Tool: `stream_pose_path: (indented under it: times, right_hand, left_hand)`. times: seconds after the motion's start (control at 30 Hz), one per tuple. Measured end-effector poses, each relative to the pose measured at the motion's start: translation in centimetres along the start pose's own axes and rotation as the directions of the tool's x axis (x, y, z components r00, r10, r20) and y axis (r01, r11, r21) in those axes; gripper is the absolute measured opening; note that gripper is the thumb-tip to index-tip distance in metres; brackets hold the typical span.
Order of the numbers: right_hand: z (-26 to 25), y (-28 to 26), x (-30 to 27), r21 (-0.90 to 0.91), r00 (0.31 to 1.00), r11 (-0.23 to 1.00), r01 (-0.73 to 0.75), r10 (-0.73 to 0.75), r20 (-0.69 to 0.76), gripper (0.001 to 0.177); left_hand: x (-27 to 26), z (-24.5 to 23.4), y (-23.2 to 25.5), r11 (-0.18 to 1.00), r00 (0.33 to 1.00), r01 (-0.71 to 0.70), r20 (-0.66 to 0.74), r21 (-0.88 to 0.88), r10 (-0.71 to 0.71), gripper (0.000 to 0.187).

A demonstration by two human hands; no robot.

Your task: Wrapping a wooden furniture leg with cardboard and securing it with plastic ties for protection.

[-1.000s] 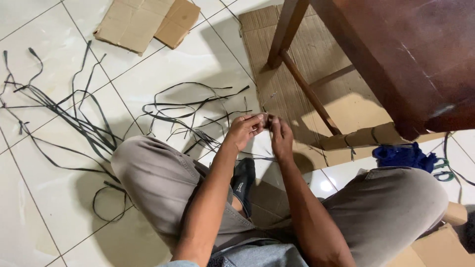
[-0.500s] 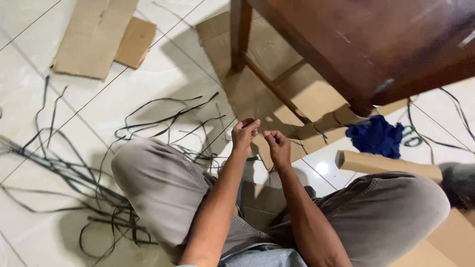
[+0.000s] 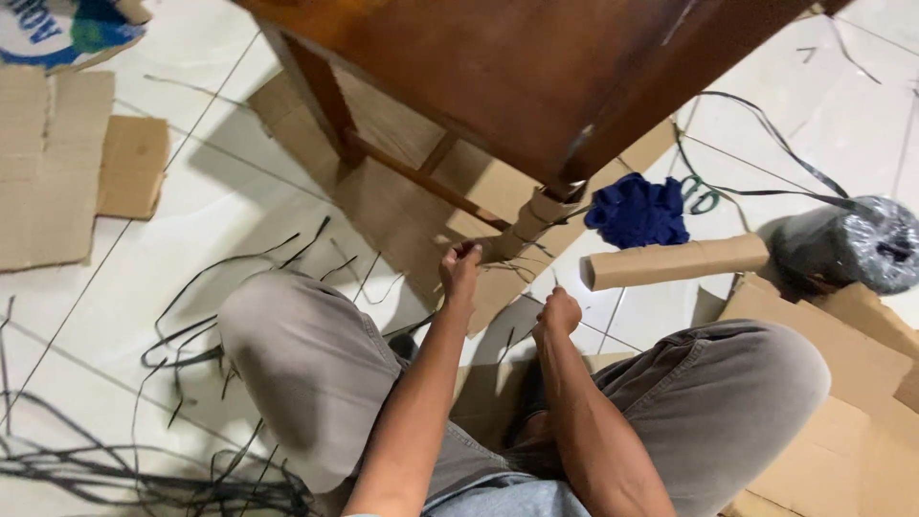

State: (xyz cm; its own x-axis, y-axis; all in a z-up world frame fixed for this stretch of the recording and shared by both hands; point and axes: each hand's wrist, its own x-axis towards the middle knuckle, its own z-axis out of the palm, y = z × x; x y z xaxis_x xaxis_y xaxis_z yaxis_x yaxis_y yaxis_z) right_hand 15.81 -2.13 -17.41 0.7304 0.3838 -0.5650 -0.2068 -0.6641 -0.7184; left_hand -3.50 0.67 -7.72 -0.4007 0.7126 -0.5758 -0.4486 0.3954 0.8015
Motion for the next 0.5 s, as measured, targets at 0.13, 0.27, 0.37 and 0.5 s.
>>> stream_pose_path:
  times: [0.13,0.27,0.37,0.5]
  right_hand:
    - [-0.9,-4.8,-2.1,0.236,1.000,0.972,-0.015,0.021,-0.021,0.015]
    - [0.5,-6.6,-1.1,-0.052,0.954,0.953,0.298,-0.296,0.042,0.020]
    - [1.2,-10.5,-4.6,-0.107,0.834,0.836,0.539,-0.510,0.210,0.026]
    - [3.1,-11.9,-1.3,-0.289,0.844,0.829,0.478,-0.343,0.413,0.029]
  left_hand:
    - [-0.3,2.1,0.6,0.965,0.992,0.088,0.070,0.248,-0.108,0.080]
    - [2.9,3.7,-0.9,0.808,0.979,-0.042,0.186,0.588,-0.085,0.066]
    - [0.3,4.1,2.6,0.874,0.960,0.008,0.241,0.485,-0.143,0.079]
    - [3.8,2.7,0.7,0.895,0.856,0.414,0.405,-0.168,-0.320,0.072]
